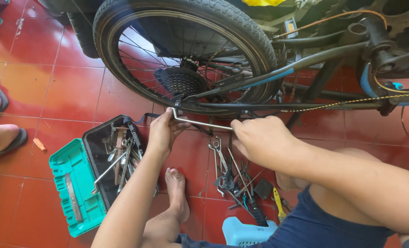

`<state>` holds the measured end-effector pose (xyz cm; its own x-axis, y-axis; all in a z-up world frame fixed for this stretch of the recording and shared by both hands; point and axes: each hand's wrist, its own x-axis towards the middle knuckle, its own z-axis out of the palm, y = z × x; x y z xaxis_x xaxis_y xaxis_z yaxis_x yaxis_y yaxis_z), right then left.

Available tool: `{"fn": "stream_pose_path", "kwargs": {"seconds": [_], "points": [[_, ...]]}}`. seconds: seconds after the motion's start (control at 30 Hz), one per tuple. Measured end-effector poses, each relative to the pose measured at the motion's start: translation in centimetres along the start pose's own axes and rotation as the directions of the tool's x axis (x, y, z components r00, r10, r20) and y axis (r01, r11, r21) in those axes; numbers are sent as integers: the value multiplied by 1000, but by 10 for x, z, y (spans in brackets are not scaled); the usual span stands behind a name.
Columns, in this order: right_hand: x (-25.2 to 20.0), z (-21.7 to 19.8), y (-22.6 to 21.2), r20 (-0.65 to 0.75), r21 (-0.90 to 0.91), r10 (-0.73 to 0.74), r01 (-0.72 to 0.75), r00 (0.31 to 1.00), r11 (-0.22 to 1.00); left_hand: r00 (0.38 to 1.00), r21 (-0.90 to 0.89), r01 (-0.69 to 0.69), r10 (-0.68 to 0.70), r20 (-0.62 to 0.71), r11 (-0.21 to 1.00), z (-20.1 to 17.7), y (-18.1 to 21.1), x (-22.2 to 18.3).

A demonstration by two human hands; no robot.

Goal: Reinstalling the rear wheel of a bicycle by tightening the axle nut with a wrench.

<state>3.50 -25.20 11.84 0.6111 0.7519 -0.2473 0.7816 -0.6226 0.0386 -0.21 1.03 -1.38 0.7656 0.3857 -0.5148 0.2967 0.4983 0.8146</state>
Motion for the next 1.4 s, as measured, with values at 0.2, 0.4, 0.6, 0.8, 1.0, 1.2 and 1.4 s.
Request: {"fn": "stream_pose_path", "kwargs": {"seconds": [0.2, 0.4, 0.6, 0.8, 1.0, 1.2, 1.4], "points": [[-7, -34, 5, -528, 180, -78, 201, 846, 963, 998, 16, 9, -10, 70, 1000, 8, -3, 1], [5, -43, 15, -546, 401, -5, 267, 838, 876, 999, -48, 16, -14, 35, 999, 10, -18, 17], [4, -42, 31, -261, 394, 19, 88, 965, 915, 1000, 22, -16, 15, 19, 1000, 15, -13, 16], [10, -3, 36, 248, 176, -2, -43, 969, 983, 1000, 65, -31, 31, 6, 997, 22, -5, 7], [27, 80, 12, 350, 136, -182, 142, 919, 980, 997, 71, -69, 72, -37, 995, 9, -16, 16], [0, 21, 2, 220, 111, -159, 138, 962, 984, 997, 10, -57, 57, -54, 998, 9, -7, 3], [-24, -47, 14, -187, 299, -150, 201, 971, 933, 997, 40, -72, 72, -7, 997, 18, 0, -2]]}}
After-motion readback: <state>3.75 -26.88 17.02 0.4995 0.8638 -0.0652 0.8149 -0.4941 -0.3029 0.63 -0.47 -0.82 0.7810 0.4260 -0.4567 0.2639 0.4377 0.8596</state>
